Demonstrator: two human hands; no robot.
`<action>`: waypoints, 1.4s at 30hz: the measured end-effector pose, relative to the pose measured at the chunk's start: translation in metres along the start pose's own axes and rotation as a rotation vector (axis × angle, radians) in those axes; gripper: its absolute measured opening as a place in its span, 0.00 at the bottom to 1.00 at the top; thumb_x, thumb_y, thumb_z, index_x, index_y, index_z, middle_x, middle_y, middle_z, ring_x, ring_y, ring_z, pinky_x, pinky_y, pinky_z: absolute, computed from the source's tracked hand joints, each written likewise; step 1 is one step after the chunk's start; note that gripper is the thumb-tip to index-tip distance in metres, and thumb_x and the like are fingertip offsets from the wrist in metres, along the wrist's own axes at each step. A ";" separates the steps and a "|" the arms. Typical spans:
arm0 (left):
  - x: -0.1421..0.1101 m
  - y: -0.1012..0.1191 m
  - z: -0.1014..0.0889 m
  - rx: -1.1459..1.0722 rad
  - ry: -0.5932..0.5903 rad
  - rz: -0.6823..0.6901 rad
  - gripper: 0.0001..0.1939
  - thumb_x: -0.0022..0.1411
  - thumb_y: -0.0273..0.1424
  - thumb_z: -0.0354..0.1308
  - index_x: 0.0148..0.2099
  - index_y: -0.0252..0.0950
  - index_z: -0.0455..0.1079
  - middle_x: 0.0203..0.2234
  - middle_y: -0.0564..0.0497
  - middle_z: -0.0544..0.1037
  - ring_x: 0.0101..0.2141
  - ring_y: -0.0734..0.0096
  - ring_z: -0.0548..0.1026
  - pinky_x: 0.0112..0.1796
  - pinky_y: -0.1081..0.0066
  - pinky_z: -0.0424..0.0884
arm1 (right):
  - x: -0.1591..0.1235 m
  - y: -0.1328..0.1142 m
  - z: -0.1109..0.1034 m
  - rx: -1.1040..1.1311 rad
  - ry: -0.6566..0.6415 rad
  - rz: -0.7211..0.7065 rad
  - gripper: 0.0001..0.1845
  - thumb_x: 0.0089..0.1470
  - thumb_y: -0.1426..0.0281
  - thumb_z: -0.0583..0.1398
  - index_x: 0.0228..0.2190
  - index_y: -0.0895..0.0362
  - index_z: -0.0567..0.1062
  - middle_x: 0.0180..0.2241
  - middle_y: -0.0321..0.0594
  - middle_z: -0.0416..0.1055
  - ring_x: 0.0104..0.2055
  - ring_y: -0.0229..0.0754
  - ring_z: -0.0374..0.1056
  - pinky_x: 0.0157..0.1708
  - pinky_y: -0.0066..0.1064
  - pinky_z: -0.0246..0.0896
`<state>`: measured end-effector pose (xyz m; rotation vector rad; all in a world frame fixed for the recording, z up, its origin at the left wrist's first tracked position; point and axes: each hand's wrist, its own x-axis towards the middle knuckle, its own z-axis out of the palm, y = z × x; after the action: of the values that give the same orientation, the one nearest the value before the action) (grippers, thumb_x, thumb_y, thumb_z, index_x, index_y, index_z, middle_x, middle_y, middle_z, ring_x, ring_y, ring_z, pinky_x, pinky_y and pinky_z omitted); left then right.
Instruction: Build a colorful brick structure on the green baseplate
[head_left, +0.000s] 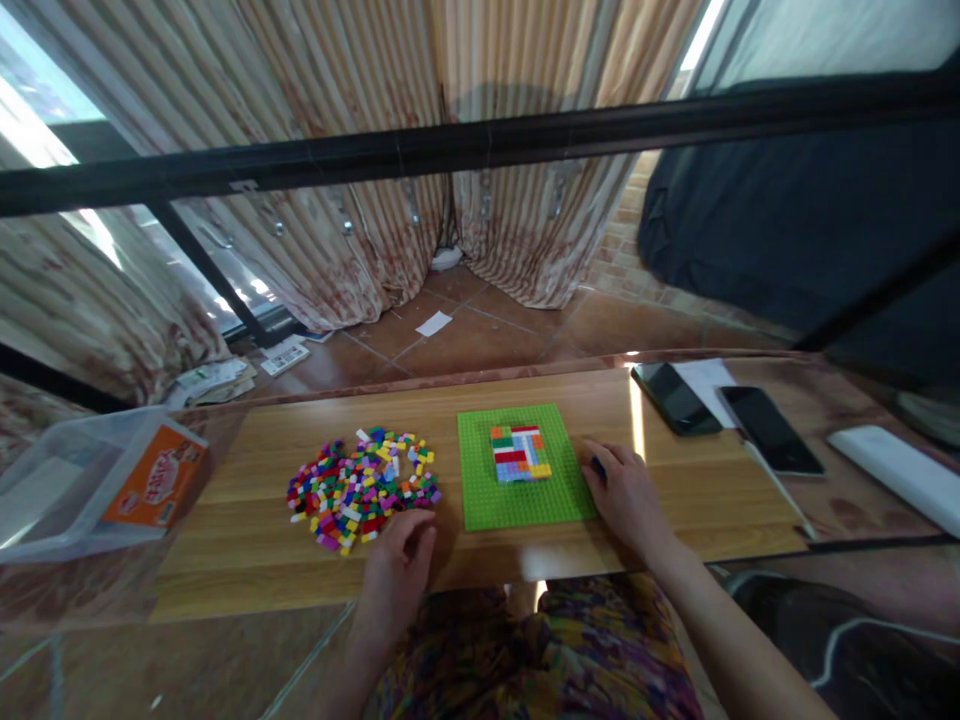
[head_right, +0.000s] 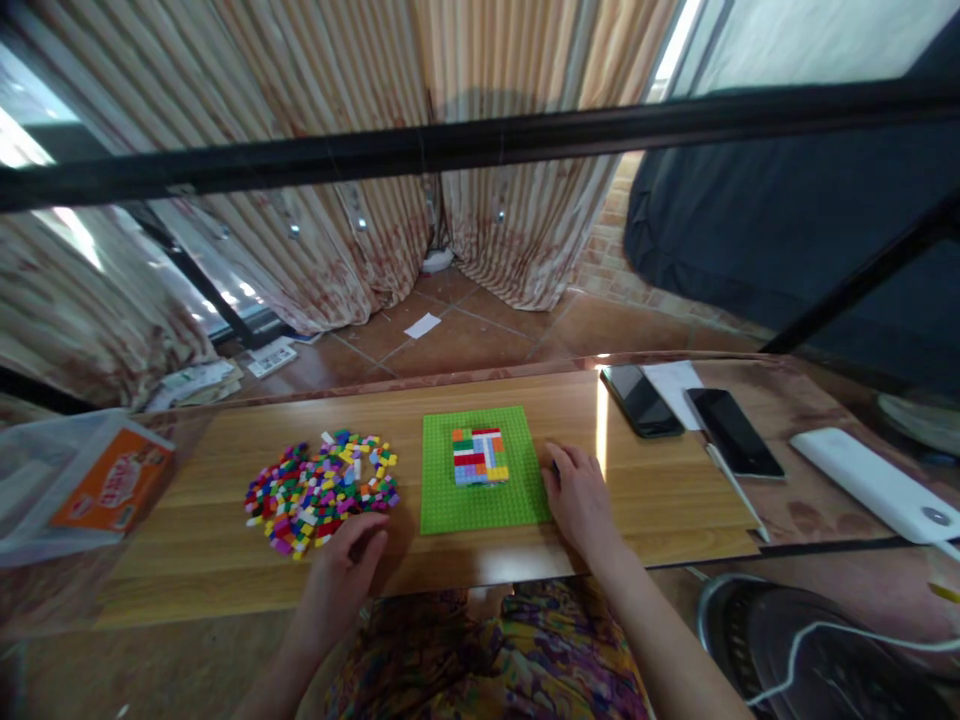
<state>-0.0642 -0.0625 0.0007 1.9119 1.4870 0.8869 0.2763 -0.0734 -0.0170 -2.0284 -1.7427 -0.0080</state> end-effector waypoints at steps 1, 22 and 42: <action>0.003 -0.002 0.002 0.025 0.009 0.055 0.11 0.62 0.34 0.52 0.41 0.37 0.74 0.38 0.46 0.79 0.39 0.63 0.77 0.43 0.63 0.74 | -0.001 0.002 -0.001 0.064 -0.014 -0.002 0.21 0.57 0.69 0.55 0.52 0.58 0.70 0.47 0.50 0.70 0.51 0.52 0.66 0.52 0.45 0.63; 0.011 -0.010 0.016 0.177 0.107 0.270 0.08 0.65 0.29 0.51 0.40 0.37 0.72 0.37 0.48 0.78 0.40 0.69 0.77 0.42 0.68 0.74 | 0.014 0.021 -0.032 0.078 -0.300 -0.009 0.19 0.52 0.75 0.57 0.47 0.57 0.73 0.41 0.44 0.70 0.39 0.43 0.71 0.40 0.34 0.65; 0.010 -0.010 0.017 0.170 0.103 0.243 0.08 0.65 0.29 0.50 0.41 0.38 0.71 0.38 0.48 0.78 0.40 0.68 0.77 0.42 0.68 0.74 | 0.019 0.029 -0.027 0.209 -0.283 0.040 0.14 0.49 0.71 0.62 0.40 0.55 0.77 0.36 0.41 0.71 0.31 0.38 0.69 0.35 0.33 0.67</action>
<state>-0.0552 -0.0513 -0.0165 2.2384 1.4488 1.0062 0.3147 -0.0672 0.0028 -1.9837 -1.7803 0.4752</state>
